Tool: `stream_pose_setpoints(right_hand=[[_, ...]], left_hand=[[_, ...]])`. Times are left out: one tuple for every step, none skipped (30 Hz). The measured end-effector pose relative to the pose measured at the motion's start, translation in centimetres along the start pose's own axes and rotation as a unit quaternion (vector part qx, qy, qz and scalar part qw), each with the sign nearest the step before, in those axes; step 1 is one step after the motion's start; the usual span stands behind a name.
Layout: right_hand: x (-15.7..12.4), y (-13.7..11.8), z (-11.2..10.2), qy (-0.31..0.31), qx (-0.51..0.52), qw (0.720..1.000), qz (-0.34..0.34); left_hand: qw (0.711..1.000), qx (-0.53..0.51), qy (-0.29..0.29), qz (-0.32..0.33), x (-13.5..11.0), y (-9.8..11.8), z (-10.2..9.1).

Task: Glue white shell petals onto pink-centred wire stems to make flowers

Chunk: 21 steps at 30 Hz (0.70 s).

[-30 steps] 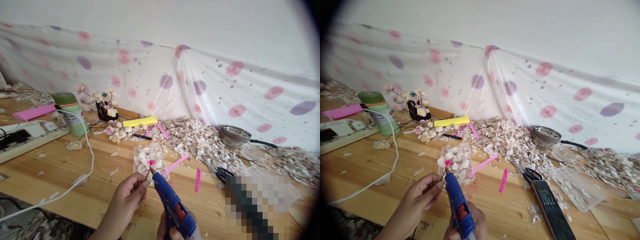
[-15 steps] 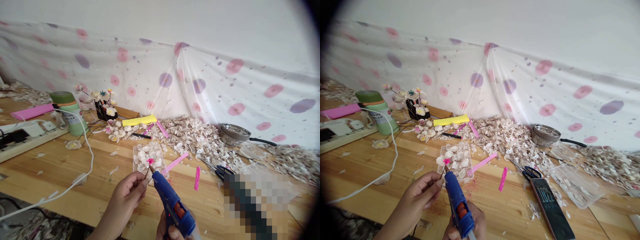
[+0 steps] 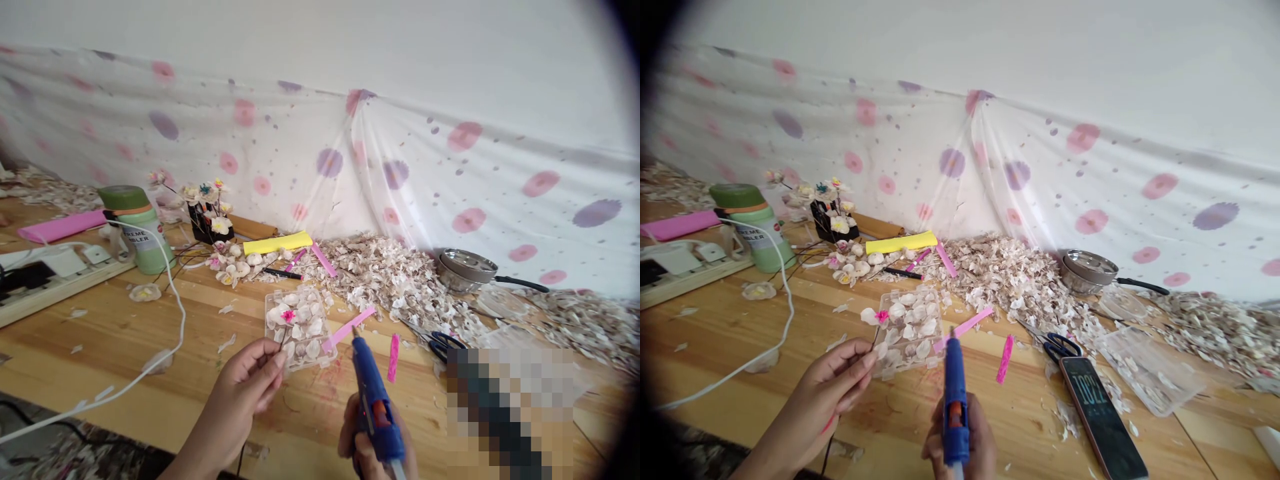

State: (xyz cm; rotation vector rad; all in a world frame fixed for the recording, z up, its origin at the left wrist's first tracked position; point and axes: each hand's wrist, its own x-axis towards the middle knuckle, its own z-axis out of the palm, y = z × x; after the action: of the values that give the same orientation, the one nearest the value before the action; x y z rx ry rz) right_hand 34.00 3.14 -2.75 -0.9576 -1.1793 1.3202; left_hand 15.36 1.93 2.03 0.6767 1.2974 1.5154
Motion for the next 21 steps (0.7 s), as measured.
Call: stream_pose_setpoints(right_hand=[[0.4,0.2,-0.4,0.035,-0.055,0.998,-0.016],[0.7,0.5,-0.8,0.063,-0.118,0.99,-0.033],[1.1,1.0,-1.2,0.084,-0.185,0.978,-0.051],[1.3,1.5,-1.5,0.095,-0.253,0.961,-0.066],[1.5,2.0,-1.8,0.098,-0.317,0.94,-0.077],[1.6,2.7,-2.1,0.093,-0.375,0.919,-0.084],[1.7,3.3,-2.2,0.082,-0.428,0.896,-0.087],[1.6,4.0,-2.3,0.068,-0.476,0.873,-0.088],[1.5,4.6,-2.3,0.052,-0.517,0.849,-0.09],[1.4,5.1,-2.3,0.037,-0.551,0.828,-0.096],[1.3,5.6,-2.2,0.025,-0.577,0.81,-0.103],[1.2,5.9,-2.2,0.017,-0.596,0.795,-0.113],[1.2,6.1,-2.3,0.011,-0.609,0.784,-0.123],[1.2,6.2,-2.4,0.008,-0.618,0.774,-0.134],[1.3,6.2,-2.6,0.004,-0.625,0.766,-0.148],[1.5,5.9,-2.8,-0.003,-0.629,0.759,-0.165],[1.7,5.4,-3.0,-0.012,-0.63,0.754,-0.187],[1.9,4.7,-3.1,-0.021,-0.624,0.752,-0.21],[2.1,3.8,-3.1,-0.036,-0.61,0.756,-0.232],[2.3,2.8,-2.9,-0.047,-0.587,0.769,-0.248],[2.4,1.6,-2.6,-0.062,-0.553,0.792,-0.253]], left_hand=[[1.0,-0.009,0.004,-0.003,0.2,0.2,-0.1],[1.0,-0.017,0.008,-0.006,0.3,0.4,-0.3],[1.0,-0.025,0.011,-0.009,0.5,0.7,-0.4],[0.999,-0.031,0.013,-0.012,0.6,0.9,-0.4],[0.999,-0.035,0.013,-0.014,0.7,1.1,-0.5],[0.999,-0.038,0.016,-0.016,0.7,1.3,-0.6],[0.999,-0.039,0.021,-0.017,0.7,1.4,-0.6],[0.999,-0.04,0.029,-0.019,0.8,1.5,-0.7],[0.998,-0.04,0.036,-0.022,0.7,1.6,-0.8],[0.998,-0.04,0.043,-0.024,0.7,1.7,-0.8],[0.998,-0.04,0.046,-0.026,0.7,1.8,-0.9],[0.998,-0.04,0.047,-0.028,0.7,1.8,-1.0],[0.998,-0.04,0.044,-0.03,0.7,1.9,-1.1],[0.998,-0.04,0.04,-0.03,0.7,1.9,-1.2],[0.998,-0.04,0.032,-0.032,0.7,1.9,-1.3],[0.998,-0.04,0.023,-0.036,0.6,1.9,-1.4],[0.998,-0.041,0.013,-0.039,0.6,1.8,-1.4],[0.998,-0.041,0.003,-0.042,0.5,1.7,-1.4],[0.998,-0.041,-0.009,-0.046,0.4,1.5,-1.4],[0.998,-0.04,-0.021,-0.049,0.3,1.3,-1.3],[0.997,-0.038,-0.033,-0.052,0.1,1.0,-1.1]])
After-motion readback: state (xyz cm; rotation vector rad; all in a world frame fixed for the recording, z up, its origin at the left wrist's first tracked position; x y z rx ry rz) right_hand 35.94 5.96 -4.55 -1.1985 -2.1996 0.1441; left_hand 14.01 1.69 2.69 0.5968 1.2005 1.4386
